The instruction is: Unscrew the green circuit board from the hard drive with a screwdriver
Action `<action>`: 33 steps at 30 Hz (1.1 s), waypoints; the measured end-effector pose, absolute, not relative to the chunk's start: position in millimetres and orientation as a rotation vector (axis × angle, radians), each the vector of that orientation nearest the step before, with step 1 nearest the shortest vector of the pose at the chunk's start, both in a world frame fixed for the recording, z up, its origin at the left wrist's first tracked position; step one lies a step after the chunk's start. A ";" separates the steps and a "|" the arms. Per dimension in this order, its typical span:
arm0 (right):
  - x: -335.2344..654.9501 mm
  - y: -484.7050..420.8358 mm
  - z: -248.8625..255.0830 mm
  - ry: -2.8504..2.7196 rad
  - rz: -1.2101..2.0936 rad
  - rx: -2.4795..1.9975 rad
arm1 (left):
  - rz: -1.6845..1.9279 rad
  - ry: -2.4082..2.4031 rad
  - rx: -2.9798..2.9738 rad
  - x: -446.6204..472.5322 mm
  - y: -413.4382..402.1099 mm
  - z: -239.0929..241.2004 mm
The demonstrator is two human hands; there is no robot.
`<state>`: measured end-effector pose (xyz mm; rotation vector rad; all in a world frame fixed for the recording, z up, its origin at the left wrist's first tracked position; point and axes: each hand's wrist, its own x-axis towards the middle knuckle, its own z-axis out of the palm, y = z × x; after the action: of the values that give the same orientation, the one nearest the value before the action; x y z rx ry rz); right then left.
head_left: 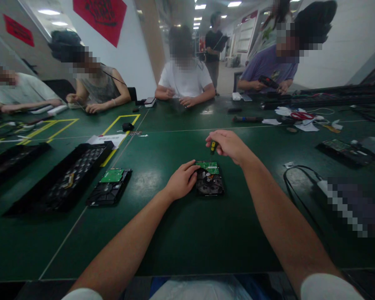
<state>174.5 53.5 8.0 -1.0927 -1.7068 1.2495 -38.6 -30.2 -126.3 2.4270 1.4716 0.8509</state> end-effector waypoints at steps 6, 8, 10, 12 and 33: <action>172.9 51.2 7.6 -1.638 1.495 -0.964 | 0.858 1.467 2.427 -38.1 -30.4 -126.1; 172.4 51.4 6.9 -1.580 1.546 -0.953 | 0.860 1.466 2.427 -38.3 -30.5 -125.8; 172.3 52.0 5.9 -1.547 1.555 -0.965 | 0.855 1.467 2.425 -38.5 -30.4 -125.5; 172.8 53.1 4.8 -1.575 1.492 -0.983 | 0.851 1.468 2.426 -38.7 -30.3 -125.4; 171.9 50.5 7.0 -1.722 1.251 -1.042 | 0.856 1.474 2.423 -38.6 -29.5 -126.1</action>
<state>171.9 50.5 7.0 -1.0421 -1.7218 1.2514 -38.6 -29.5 -126.1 2.4233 1.4744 0.8563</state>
